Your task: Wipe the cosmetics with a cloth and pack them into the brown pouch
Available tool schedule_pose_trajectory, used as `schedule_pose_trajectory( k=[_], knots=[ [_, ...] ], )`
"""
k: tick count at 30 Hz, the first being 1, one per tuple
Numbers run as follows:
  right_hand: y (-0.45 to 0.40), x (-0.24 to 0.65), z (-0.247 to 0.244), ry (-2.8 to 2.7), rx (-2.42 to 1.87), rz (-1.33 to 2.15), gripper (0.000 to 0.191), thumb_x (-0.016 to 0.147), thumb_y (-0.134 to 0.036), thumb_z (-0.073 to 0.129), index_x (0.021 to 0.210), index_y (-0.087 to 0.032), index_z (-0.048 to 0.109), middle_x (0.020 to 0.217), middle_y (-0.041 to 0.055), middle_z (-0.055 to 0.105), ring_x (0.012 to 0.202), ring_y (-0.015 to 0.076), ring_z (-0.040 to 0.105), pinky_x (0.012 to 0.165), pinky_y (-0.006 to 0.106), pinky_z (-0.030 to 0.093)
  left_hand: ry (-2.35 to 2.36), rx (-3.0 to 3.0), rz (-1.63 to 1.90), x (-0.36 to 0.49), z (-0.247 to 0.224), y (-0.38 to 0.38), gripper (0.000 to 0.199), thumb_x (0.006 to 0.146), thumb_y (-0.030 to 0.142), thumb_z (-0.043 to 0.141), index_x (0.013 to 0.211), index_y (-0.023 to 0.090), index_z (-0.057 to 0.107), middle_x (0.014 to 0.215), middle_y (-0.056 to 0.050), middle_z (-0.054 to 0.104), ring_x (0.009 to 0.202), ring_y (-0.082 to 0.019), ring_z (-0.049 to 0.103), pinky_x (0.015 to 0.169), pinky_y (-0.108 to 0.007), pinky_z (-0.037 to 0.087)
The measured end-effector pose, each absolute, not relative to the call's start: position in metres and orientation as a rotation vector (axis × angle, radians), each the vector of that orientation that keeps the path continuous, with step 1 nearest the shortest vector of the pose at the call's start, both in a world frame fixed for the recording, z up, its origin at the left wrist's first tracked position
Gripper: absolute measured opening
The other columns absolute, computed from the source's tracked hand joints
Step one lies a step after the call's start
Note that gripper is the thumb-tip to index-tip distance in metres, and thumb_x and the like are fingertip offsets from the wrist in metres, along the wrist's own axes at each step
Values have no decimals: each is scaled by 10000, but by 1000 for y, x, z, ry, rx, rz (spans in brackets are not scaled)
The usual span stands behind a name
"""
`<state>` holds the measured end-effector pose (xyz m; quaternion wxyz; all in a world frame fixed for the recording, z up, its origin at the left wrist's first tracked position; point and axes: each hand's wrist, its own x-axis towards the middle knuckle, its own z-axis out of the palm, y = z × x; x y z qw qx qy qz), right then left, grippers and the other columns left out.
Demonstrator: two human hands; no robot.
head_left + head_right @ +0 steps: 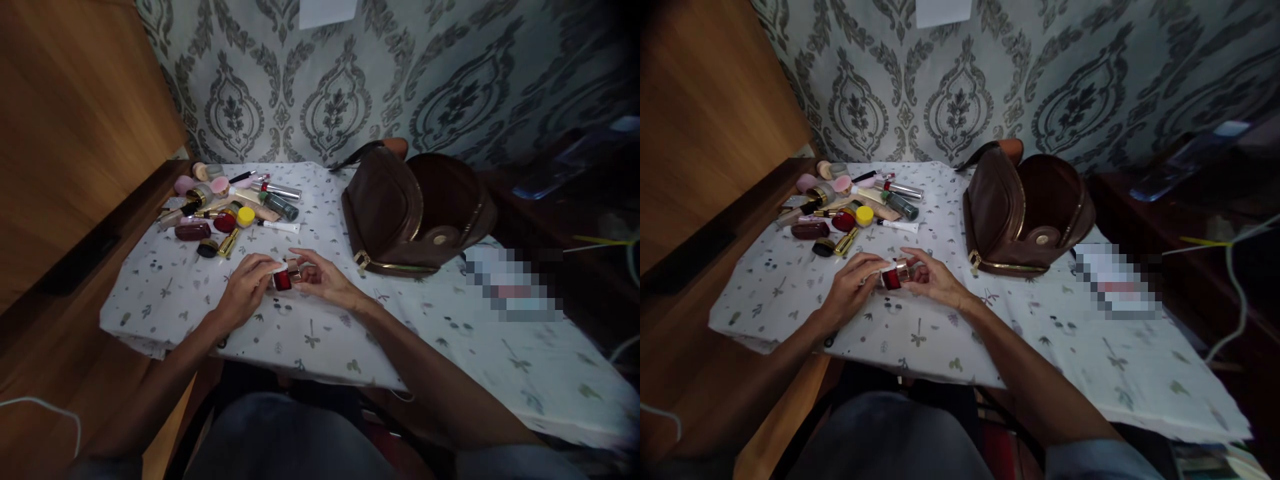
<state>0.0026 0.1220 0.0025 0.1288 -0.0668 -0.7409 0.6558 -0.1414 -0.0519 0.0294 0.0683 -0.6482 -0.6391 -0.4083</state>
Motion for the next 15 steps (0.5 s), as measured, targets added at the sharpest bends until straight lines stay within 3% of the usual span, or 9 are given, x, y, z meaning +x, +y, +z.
schedule_pose_trajectory(
  k=[4,10,15],
  knots=[
    [121,2,3,-2135,-190,1917,577,737,-403,783,1246,-272,545,1041,8,558,666,81,509,615,243,437,-1931,-1960,-1239,-140,29,-58,297,977,143,449,1198,227,628,1081,-80,616,1013,-191,588,870,-354,507],
    [116,2,5,-2127,-259,1891,578,739,-482,770,1210,-238,541,902,-4,585,649,101,516,616,259,439,-1870,-1977,-1165,-134,30,-66,352,967,110,444,1262,232,592,1112,-92,608,1039,-197,572,883,-367,508],
    [113,3,12,-2198,-324,1878,487,791,-581,684,1096,-222,562,753,-29,554,586,114,537,516,243,423,-1841,-1968,-1087,-130,30,-66,354,964,102,433,1257,218,594,1109,-105,622,1006,-205,571,854,-373,515]
  ],
)
